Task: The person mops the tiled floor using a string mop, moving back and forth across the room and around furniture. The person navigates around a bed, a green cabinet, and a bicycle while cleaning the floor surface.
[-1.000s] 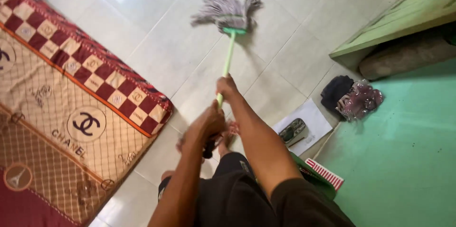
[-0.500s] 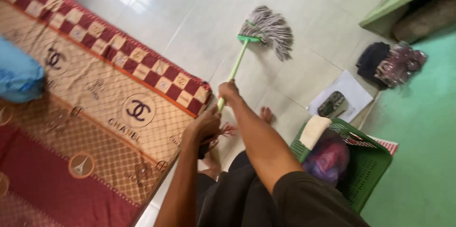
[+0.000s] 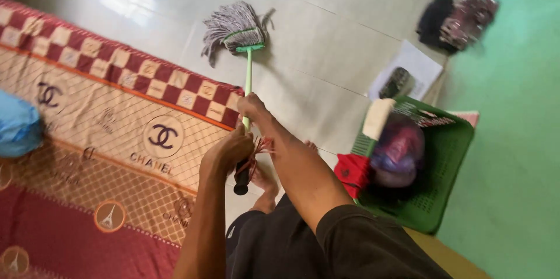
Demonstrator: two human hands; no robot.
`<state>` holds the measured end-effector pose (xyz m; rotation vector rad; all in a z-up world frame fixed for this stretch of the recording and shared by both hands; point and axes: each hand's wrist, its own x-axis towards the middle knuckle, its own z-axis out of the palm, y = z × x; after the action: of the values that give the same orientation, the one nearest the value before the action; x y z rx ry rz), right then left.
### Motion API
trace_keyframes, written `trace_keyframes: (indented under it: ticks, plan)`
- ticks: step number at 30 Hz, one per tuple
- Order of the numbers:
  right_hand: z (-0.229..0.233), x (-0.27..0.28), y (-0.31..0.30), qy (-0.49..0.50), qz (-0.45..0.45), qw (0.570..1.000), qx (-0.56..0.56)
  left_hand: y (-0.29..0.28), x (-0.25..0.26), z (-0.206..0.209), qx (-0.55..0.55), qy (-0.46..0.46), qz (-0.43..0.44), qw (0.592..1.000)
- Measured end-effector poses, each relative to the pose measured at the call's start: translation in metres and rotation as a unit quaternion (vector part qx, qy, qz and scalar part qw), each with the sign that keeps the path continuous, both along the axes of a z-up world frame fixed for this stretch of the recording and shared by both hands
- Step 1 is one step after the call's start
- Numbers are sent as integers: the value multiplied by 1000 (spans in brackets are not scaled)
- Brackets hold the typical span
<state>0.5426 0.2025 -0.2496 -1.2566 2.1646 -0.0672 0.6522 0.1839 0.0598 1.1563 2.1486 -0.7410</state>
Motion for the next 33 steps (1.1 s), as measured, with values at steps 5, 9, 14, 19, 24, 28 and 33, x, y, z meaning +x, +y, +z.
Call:
trace_keyframes:
  ticks: [5,9,14,19,24,28,33]
  plan:
    - [-141,-65,85,-291,-614,730,-73,77,-63,-22,65,6,-24,998]
    - [13,-113,208,-160,-404,896,92,152,-108,-57,147,-154,177,961]
    - [143,-147,297,-223,-649,726,30,245,-152,-147,231,-289,686,627]
    - [141,-179,284,-234,-723,649,-34,224,-187,-145,253,-175,481,821]
    - [105,-199,211,-268,-699,658,-87,171,-180,-83,205,-41,300,931]
    - [73,-202,138,-343,-657,658,-134,131,-166,-100,211,62,360,907]
    - [76,-240,70,-402,-642,628,-178,67,-214,-109,192,227,125,946]
